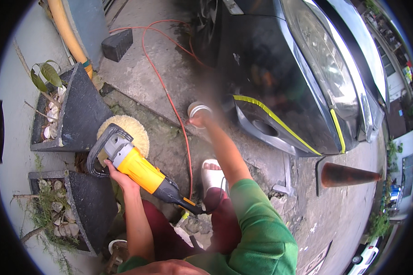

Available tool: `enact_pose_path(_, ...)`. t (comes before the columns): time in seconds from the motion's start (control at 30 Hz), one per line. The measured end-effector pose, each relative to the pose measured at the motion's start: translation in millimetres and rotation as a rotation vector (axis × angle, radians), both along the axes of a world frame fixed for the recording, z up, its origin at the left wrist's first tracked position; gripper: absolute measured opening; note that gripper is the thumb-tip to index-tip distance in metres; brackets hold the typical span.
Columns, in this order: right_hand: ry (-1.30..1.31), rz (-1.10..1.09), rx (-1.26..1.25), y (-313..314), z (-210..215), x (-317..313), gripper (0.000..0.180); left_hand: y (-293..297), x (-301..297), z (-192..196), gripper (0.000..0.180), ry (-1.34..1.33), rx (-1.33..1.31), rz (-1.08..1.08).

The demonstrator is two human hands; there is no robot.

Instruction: The person walks from a storage area to a black car parked outside. They apply a white polishing compound by hand to the front bumper, which is marked with yellow tape. The person then uses a yellow electric buffer with a large yellow pad to polish the treated area of the bumper.

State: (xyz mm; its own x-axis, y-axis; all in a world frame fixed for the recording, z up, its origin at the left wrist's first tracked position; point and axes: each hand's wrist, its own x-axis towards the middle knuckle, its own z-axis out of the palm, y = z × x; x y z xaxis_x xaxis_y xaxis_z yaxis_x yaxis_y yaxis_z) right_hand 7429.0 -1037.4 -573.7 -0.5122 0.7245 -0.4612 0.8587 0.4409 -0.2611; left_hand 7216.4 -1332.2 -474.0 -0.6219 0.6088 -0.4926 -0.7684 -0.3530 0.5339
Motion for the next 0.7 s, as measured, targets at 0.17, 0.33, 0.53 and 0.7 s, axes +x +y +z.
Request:
enact_pose_path(0.17,0.274,0.185,-0.048,-1,2,38,0.036,0,8,18,0.073,0.044,0.068,-0.104)
enact_pose_path(0.33,0.143,0.166,-0.181,-12,66,11,0.034,14,7,23,0.078,0.151,0.027,-0.124)
enact_pose_path(0.53,0.157,-0.059,0.022,1,118,-17,0.035,43,29,52,0.076,0.186,0.054,-0.095)
enact_pose_path(0.7,0.337,0.078,0.019,44,5,-36,0.042,48,25,36,0.072,0.193,0.044,-0.067)
